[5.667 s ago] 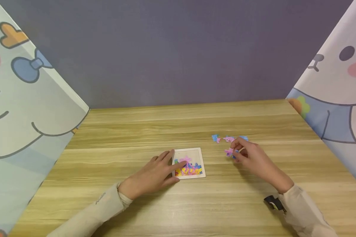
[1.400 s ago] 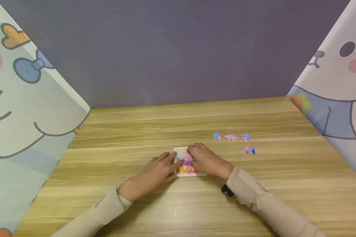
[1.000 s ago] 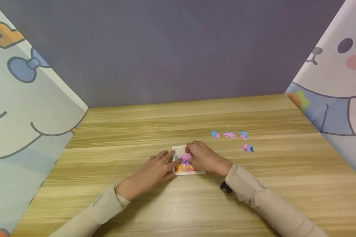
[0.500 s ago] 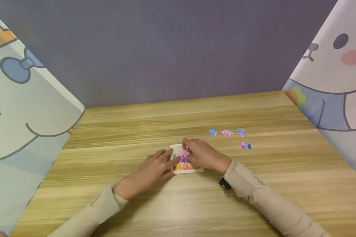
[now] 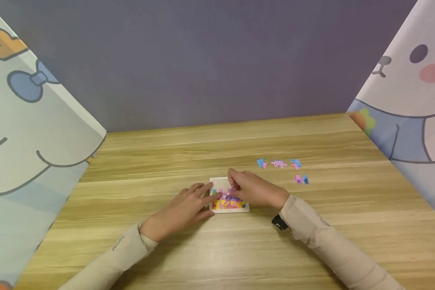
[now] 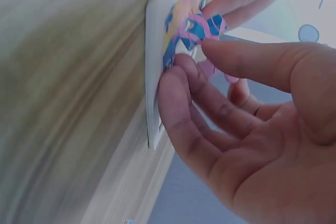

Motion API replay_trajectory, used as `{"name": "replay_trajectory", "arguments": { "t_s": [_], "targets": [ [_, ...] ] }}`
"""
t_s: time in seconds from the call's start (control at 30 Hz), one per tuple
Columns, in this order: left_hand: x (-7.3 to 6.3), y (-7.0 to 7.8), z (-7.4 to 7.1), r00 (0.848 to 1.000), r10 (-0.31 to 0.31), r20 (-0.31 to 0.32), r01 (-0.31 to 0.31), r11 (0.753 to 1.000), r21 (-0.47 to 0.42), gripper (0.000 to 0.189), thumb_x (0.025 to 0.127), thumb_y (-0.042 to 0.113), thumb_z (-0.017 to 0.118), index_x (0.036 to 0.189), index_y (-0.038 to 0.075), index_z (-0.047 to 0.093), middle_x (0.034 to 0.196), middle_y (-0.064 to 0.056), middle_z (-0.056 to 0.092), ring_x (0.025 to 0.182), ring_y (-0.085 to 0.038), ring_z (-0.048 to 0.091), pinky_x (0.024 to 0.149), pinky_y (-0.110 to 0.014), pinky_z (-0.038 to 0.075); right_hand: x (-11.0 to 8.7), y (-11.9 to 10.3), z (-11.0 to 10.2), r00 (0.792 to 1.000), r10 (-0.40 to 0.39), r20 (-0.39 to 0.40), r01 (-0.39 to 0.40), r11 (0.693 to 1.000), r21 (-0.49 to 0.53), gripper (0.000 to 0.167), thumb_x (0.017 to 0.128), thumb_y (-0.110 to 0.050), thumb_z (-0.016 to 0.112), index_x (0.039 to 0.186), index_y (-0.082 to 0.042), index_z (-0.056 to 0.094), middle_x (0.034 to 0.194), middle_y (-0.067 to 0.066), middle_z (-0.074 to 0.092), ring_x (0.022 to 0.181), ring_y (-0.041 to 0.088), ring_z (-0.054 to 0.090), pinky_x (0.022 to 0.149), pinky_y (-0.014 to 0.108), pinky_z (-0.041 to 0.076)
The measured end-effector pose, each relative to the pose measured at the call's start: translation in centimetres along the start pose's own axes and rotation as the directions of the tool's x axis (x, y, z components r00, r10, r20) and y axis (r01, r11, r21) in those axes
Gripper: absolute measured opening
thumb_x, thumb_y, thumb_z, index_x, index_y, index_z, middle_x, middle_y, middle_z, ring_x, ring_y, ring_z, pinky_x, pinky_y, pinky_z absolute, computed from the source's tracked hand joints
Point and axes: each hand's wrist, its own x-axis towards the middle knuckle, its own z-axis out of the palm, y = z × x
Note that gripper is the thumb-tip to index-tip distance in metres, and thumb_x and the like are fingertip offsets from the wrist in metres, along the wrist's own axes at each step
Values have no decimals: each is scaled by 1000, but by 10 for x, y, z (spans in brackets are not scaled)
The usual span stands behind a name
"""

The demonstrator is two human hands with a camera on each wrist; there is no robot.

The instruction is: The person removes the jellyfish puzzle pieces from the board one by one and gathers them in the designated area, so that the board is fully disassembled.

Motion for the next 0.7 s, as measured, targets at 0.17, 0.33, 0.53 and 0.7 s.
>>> {"name": "replay_trajectory", "arguments": {
  "t_s": [0.17, 0.33, 0.53, 0.7],
  "targets": [
    [0, 0, 1, 1000, -7, 0, 7, 1000, 10, 50, 100, 45, 55, 144, 21, 55, 147, -16, 47, 124, -31, 52, 84, -47, 55, 1, 6, -5, 999, -40, 14, 40, 998, 58, 20, 94, -6, 69, 91, -9, 49, 70, -4, 54, 63, 8, 51, 60, 24, 44],
    [1, 2, 0, 1000, -6, 1, 6, 1000, 22, 50, 100, 44, 56, 144, 20, 56, 146, -16, 48, 122, -31, 53, 83, -47, 55, 2, 9, -7, 997, -70, -24, 72, 992, 105, 14, 94, -6, 68, 94, -9, 55, 77, 1, 64, 67, 11, 57, 62, 26, 48],
    [1, 2, 0, 1000, -3, -10, 4, 1000, 29, 50, 99, 44, 57, 143, 21, 57, 143, -15, 50, 120, -30, 54, 80, -45, 56, 4, 8, -11, 998, -40, -53, 46, 991, 127, 10, 93, -7, 69, 96, -10, 60, 78, 5, 69, 67, 18, 62, 60, 26, 49],
    [0, 2, 2, 1000, -6, -29, 7, 999, 34, 49, 99, 44, 59, 143, 21, 57, 142, -15, 51, 117, -30, 55, 79, -45, 56, 5, 8, -13, 997, -25, -76, 35, 992, 124, 8, 93, -7, 69, 96, -9, 62, 80, 7, 70, 70, 22, 66, 61, 27, 51]
  ]
}}
